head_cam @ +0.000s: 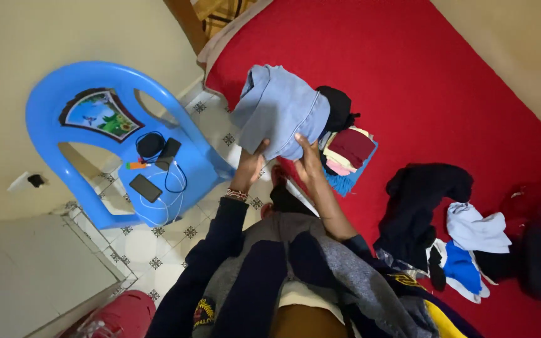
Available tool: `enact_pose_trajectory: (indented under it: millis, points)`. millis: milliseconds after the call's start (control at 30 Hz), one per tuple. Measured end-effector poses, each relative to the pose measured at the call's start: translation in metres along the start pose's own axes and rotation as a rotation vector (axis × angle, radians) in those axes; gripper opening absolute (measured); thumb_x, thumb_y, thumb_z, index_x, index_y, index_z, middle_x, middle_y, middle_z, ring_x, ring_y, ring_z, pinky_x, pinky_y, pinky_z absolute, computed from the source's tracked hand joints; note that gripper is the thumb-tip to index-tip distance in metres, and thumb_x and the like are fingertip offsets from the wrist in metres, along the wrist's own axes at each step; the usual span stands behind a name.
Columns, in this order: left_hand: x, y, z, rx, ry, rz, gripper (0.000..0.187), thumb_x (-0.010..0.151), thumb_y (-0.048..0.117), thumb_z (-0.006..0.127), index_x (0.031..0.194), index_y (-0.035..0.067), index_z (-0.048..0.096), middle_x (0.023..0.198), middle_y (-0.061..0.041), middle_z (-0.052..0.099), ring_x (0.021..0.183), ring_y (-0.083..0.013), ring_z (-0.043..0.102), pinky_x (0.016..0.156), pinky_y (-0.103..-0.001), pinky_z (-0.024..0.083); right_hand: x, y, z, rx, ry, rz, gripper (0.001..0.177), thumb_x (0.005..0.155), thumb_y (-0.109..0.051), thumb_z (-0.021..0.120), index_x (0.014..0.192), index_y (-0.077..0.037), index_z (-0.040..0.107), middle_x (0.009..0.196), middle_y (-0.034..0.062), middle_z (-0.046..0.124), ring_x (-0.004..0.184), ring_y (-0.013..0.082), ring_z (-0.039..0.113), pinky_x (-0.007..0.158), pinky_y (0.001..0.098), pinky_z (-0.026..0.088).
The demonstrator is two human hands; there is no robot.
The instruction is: The person is folding various clothes, including a dark blue shirt and denim shorts, and placing them on a red bed surface.
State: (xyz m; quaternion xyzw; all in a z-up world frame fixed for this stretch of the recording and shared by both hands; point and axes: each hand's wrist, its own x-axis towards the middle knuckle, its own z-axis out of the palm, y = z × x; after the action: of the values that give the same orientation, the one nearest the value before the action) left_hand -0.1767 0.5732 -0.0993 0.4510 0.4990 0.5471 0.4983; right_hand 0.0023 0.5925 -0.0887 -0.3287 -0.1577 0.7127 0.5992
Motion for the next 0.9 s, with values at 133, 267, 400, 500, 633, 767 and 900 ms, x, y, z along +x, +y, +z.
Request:
enact_pose_trajectory:
  millis: [133,267,400,500,633,767,900]
  points:
    - [0.050,0.008,0.003,0.041,-0.051,-0.227,0.070,0.096,0.032,0.074,0.150,-0.001,0.044,0.140,-0.016,0.062,0.121,-0.0284,0.058,0.104,-0.037,0.047,0.053,-0.016,0.002,-0.113,0.119,-0.108,0.076,0.086,-0.008,0.074,0.152,-0.012,0.036,0.143,0.0132,0.055,0.131,0.0297,0.055,0.109,0.0455,0.048]
    - [0.125,0.003,0.015,-0.482,-0.125,-0.100,0.091,0.088,0.016,0.087,0.155,0.002,0.027,0.149,-0.020,0.043,0.138,-0.0305,0.049,0.112,-0.049,0.049,0.115,-0.035,-0.004,-0.117,0.062,-0.231,0.079,0.086,0.001,0.076,0.152,-0.009,0.033,0.143,0.0155,0.053,0.133,0.0319,0.053,0.112,0.0469,0.047]
    - [0.175,0.008,0.016,-0.048,-0.016,0.163,0.121,0.082,0.011,0.089,0.164,0.020,0.000,0.161,-0.019,0.029,0.146,-0.0309,0.041,0.114,-0.050,0.046,0.174,-0.054,-0.026,-0.200,0.105,-0.342,0.084,0.083,0.005,0.077,0.152,-0.011,0.032,0.144,0.0133,0.052,0.134,0.0294,0.052,0.114,0.0433,0.044]
    - [0.200,0.008,0.012,-0.019,-0.028,0.176,0.118,0.083,0.009,0.088,0.166,0.023,0.006,0.167,-0.019,0.023,0.153,-0.0321,0.034,0.116,-0.052,0.043,0.201,-0.070,-0.028,-0.181,0.145,-0.347,0.087,0.082,0.005,0.077,0.153,-0.012,0.031,0.146,0.0131,0.051,0.134,0.0288,0.052,0.113,0.0439,0.044]
    - [0.225,0.031,0.025,0.163,-0.079,0.021,0.119,0.076,0.012,0.088,0.164,0.023,0.008,0.169,-0.015,0.011,0.151,-0.0328,0.038,0.114,-0.053,0.049,0.232,-0.086,-0.046,-0.103,0.187,-0.342,0.091,0.083,0.005,0.078,0.156,-0.012,0.028,0.150,0.0124,0.045,0.135,0.0292,0.049,0.113,0.0457,0.044]
    - [0.253,0.020,0.044,0.321,-0.078,0.248,0.102,0.088,0.024,0.084,0.166,0.020,0.019,0.174,-0.017,0.016,0.161,-0.0351,0.025,0.123,-0.055,0.038,0.260,-0.082,-0.075,-0.175,0.195,-0.376,0.095,0.083,0.005,0.079,0.157,-0.016,0.023,0.152,0.0129,0.046,0.139,0.0289,0.047,0.116,0.0431,0.042]
    - [0.310,-0.011,0.080,0.684,-0.224,0.633,0.085,0.096,0.045,0.072,0.166,0.021,0.030,0.174,-0.015,0.013,0.161,-0.0423,0.016,0.132,-0.056,0.021,0.301,-0.078,-0.100,-0.196,0.197,-0.377,0.091,0.082,0.002,0.080,0.155,-0.015,0.027,0.152,0.0105,0.046,0.139,0.0283,0.047,0.113,0.0438,0.046]
